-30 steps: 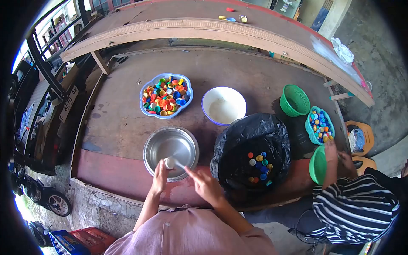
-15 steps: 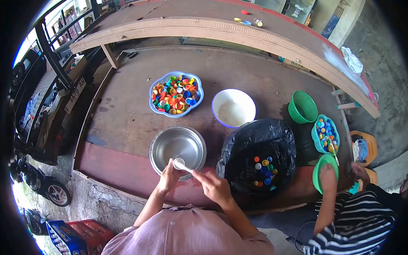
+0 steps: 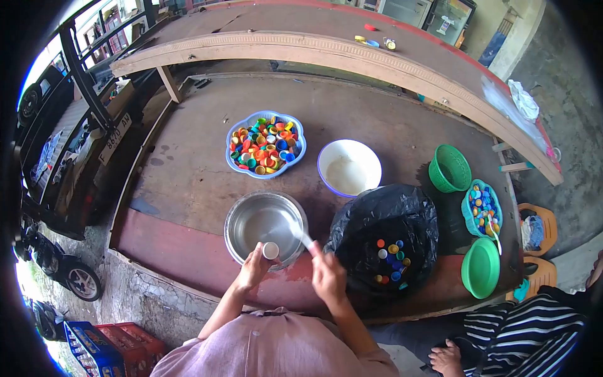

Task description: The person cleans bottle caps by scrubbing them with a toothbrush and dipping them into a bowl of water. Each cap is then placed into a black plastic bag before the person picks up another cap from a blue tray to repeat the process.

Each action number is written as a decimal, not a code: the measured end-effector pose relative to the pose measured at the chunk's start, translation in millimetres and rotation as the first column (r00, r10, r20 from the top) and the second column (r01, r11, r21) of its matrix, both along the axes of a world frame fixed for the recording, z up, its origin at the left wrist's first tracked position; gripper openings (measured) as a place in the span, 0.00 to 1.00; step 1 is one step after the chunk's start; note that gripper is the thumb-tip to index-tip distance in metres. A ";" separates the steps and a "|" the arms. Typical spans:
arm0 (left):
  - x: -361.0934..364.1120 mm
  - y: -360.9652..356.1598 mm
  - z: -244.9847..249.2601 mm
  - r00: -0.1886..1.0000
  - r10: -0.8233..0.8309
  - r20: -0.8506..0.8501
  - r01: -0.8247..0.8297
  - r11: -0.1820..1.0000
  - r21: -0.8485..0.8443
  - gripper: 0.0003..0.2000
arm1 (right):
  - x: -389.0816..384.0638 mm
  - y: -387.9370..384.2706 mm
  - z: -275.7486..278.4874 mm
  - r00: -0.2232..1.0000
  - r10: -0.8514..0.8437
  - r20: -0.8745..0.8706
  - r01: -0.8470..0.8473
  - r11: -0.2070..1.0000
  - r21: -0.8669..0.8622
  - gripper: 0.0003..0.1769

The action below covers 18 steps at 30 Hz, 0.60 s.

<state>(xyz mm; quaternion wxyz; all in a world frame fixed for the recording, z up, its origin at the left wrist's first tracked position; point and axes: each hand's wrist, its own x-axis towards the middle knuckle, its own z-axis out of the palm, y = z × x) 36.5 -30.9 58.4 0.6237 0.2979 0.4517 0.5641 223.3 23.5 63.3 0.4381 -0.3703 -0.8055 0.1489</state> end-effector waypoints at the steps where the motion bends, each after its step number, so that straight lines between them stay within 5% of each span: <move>1: 0.9 -1.1 5.7 1.000 0.025 0.012 -0.025 0.997 -0.068 0.23 | -0.5 -7.3 -2.7 0.989 0.133 0.064 -0.137 0.988 0.069 0.24; 3: -2.4 -3.3 13.8 0.998 -0.024 -0.058 0.017 0.992 -0.129 0.22 | -2.2 -12.2 -9.7 0.962 0.132 0.241 -0.141 0.990 0.018 0.24; 5: -1.3 -5.9 11.9 0.990 -0.073 -0.120 0.048 0.980 -0.195 0.21 | -6.6 2.3 -22.6 0.992 -0.110 -0.058 0.095 0.971 -0.220 0.25; 7: 3.2 -4.4 -2.5 0.952 0.064 -0.301 -0.019 0.988 0.151 0.20 | -6.3 -0.9 -13.4 0.999 -0.026 -0.045 0.019 0.988 -0.156 0.26; 10: 5.1 -2.9 -12.2 0.975 0.088 -0.206 -0.072 0.994 0.085 0.20 | -1.6 -17.3 -13.0 0.972 0.216 0.086 -0.215 0.976 -0.027 0.29; 11: 4.9 -2.1 -12.1 0.989 0.088 -0.115 -0.088 0.996 0.008 0.21 | 0.7 -16.5 -17.3 0.964 0.138 0.229 -0.127 0.990 -0.059 0.28; 14: -3.3 -3.1 -16.3 0.959 0.096 -0.267 -0.060 0.988 0.140 0.18 | 8.2 5.2 -41.8 0.987 -0.132 0.091 0.148 0.968 -0.201 0.23; 18: -23.3 27.7 -14.3 0.862 0.206 -0.463 -0.126 0.972 0.198 0.11 | 8.0 -10.3 -26.3 0.992 -0.013 0.124 0.049 0.955 -0.292 0.19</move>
